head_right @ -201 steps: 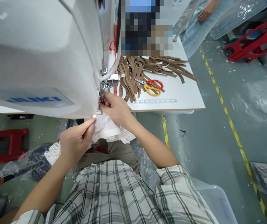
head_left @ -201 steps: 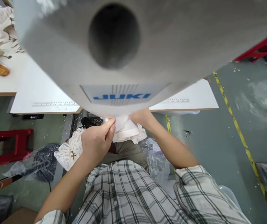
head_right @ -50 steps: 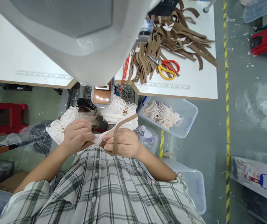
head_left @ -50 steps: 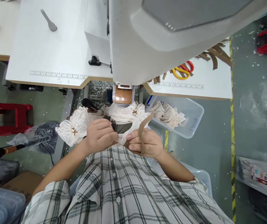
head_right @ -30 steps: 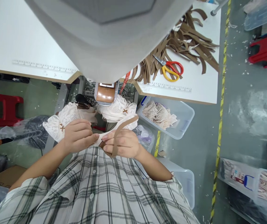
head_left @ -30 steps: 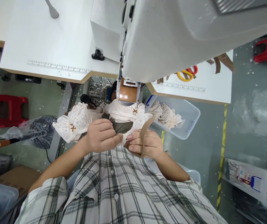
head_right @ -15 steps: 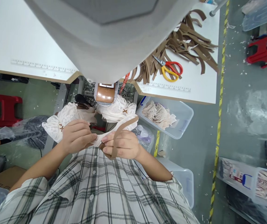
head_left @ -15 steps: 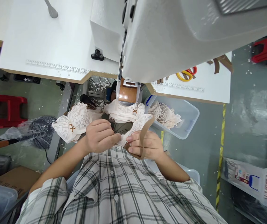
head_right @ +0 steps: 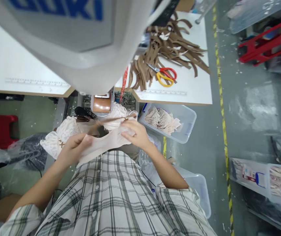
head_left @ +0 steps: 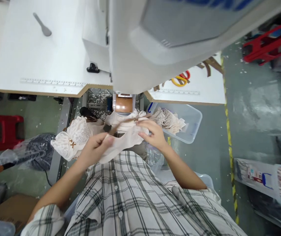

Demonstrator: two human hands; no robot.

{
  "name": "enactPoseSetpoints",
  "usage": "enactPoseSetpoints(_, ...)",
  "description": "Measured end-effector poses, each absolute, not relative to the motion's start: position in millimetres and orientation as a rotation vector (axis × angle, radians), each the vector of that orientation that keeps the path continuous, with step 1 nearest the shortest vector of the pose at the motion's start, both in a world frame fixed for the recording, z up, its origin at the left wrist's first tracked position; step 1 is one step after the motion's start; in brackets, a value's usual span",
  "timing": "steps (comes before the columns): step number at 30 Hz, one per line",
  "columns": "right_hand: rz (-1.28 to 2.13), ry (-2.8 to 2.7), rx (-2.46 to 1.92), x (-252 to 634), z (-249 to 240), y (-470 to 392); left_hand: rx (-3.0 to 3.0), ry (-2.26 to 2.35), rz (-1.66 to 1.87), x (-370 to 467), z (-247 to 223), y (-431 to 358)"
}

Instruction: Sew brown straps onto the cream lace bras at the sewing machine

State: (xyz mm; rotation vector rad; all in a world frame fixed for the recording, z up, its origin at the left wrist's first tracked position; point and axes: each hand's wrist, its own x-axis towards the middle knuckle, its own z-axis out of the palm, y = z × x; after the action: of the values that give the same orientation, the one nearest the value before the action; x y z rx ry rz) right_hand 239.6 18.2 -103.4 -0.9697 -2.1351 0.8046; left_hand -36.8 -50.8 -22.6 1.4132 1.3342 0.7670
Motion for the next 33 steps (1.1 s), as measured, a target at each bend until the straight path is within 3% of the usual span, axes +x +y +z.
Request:
enactPoseSetpoints(3,1.050,-2.176,-1.473,271.0,-151.1,37.3,0.845,1.326,0.688,-48.8,-22.5,-60.7)
enactPoseSetpoints(7,1.278,-2.189,-1.546,290.4,-187.2,37.1,0.691,1.381,0.758,-58.9,-21.2,-64.8)
enactPoseSetpoints(12,1.501,-2.073,-1.604,300.0,-194.3,24.4,0.703,1.487,0.864,-73.7,-20.4,-43.7)
enactPoseSetpoints(17,1.468,-1.831,-1.604,304.5,-166.6,8.3,1.130,1.835,0.614,-98.4,-33.3,10.2)
enactPoseSetpoints(20,1.326,-1.654,-1.551,282.4,-129.2,-7.5,1.509,2.040,0.548,-65.9,-45.2,29.4)
enactPoseSetpoints(23,1.279,-1.628,-1.280,253.8,-86.2,-17.6,1.473,1.481,0.673,-1.9,-57.7,24.0)
enactPoseSetpoints(26,1.304,-1.703,-0.918,244.7,-54.8,-14.9,1.065,0.975,0.515,46.0,-66.7,8.2)
enactPoseSetpoints(30,1.627,-1.639,-0.922,259.7,-51.6,-2.5,0.855,0.958,0.589,50.7,-68.7,-1.3)
enactPoseSetpoints(33,1.670,-1.730,-1.121,265.0,-67.0,4.1,0.632,1.029,0.728,26.8,-63.7,-1.2)
